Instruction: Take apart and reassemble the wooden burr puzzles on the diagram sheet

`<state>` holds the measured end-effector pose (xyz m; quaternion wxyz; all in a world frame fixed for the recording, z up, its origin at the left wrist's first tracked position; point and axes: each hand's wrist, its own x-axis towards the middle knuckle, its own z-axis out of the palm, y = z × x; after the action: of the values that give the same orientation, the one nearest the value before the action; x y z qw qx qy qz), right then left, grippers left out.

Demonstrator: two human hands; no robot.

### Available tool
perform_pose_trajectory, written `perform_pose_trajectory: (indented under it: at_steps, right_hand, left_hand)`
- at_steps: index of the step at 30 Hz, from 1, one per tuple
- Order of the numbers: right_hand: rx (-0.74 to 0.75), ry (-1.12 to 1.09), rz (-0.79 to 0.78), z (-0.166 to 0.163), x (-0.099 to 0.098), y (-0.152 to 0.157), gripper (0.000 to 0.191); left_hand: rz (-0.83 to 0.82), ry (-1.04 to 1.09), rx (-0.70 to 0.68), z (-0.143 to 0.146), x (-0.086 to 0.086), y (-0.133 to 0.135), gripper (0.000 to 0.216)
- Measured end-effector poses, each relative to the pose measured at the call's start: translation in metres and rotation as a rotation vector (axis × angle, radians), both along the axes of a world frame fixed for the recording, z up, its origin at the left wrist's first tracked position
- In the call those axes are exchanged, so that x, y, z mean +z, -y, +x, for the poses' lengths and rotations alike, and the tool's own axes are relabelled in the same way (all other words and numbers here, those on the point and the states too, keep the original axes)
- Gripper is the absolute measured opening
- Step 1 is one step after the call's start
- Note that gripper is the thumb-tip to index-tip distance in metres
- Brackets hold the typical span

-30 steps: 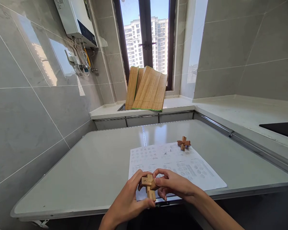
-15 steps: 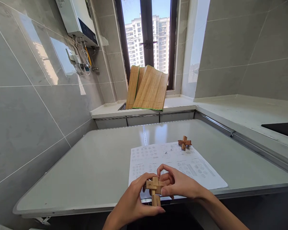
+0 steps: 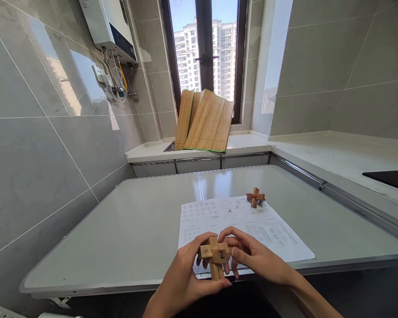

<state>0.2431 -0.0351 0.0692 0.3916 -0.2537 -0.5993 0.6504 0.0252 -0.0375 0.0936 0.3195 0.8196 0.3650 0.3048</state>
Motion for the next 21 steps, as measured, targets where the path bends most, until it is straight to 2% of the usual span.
perform_pose_trajectory:
  at_steps: [4, 8, 15, 19, 21]
  right_hand:
    - [-0.216, 0.216, 0.202, -0.001, 0.001, 0.006, 0.030]
    - [-0.244, 0.289, 0.315, -0.007, -0.004, 0.008, 0.029]
    - [-0.113, 0.162, 0.081, -0.010, -0.010, 0.007, 0.037]
    - [-0.182, 0.179, 0.075, -0.002, -0.020, -0.003, 0.041]
    - [-0.279, 0.250, 0.092, 0.010, -0.029, -0.013, 0.044]
  left_hand:
    - [-0.051, 0.027, 0.038, 0.001, -0.001, 0.000, 0.067]
    - [-0.070, 0.079, 0.028, 0.004, -0.004, 0.001, 0.062]
    - [-0.046, 0.064, -0.020, 0.002, -0.007, -0.001, 0.065]
    - [-0.089, 0.043, 0.049, 0.000, -0.020, -0.007, 0.085]
    - [-0.079, 0.029, 0.085, -0.004, -0.029, -0.014, 0.083]
